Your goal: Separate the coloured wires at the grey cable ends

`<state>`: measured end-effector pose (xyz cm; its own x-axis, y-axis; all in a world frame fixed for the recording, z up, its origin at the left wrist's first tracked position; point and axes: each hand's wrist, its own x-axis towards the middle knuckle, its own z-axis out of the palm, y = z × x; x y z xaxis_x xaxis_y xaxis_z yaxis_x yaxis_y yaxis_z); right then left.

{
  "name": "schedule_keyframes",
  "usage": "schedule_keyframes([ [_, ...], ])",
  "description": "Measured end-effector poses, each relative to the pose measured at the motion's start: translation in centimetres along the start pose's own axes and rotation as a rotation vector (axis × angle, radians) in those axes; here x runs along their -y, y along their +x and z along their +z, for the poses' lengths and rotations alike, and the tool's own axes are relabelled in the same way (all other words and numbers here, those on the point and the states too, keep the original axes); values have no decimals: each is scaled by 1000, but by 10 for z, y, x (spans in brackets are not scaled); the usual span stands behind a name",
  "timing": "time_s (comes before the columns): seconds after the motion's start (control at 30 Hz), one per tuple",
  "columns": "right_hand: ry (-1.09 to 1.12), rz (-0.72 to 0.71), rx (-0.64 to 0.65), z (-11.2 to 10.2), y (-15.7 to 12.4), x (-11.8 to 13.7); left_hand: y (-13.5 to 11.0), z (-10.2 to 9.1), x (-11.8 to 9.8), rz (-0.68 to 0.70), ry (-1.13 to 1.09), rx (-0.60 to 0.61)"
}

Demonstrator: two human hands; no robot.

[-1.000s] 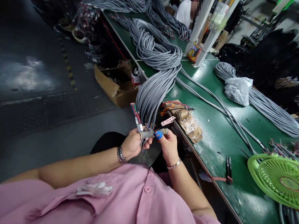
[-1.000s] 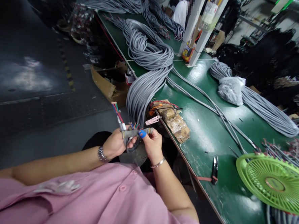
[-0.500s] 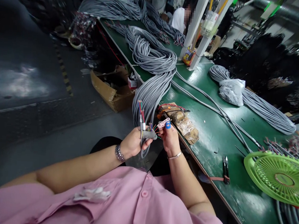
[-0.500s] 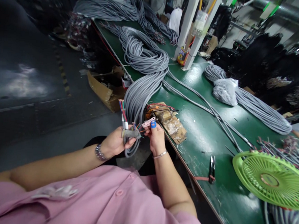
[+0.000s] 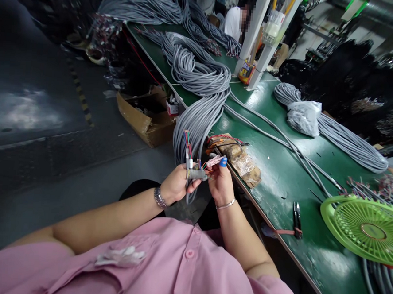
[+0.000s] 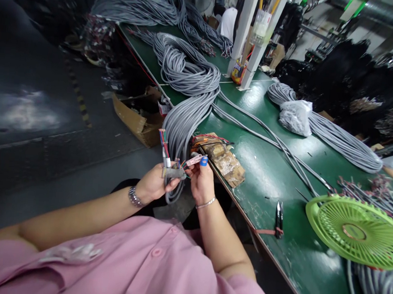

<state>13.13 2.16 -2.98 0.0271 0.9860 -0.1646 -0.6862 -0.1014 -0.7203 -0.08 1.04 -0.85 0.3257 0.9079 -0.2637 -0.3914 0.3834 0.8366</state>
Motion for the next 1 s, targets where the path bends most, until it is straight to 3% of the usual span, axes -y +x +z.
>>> schedule_keyframes([
  [0.27, 32, 16, -13, 2, 0, 2, 1, 1, 4, -15, 25, -27],
  [0.53, 101, 151, 13, -2, -3, 9, -9, 3, 1, -5, 17, -58],
  [0.77, -17, 28, 0, -2, -7, 11, -13, 0, 0, 28, -4, -89],
  [1.0, 10, 64, 45, -3, -3, 8, -6, 6, -2, 2, -37, -133],
])
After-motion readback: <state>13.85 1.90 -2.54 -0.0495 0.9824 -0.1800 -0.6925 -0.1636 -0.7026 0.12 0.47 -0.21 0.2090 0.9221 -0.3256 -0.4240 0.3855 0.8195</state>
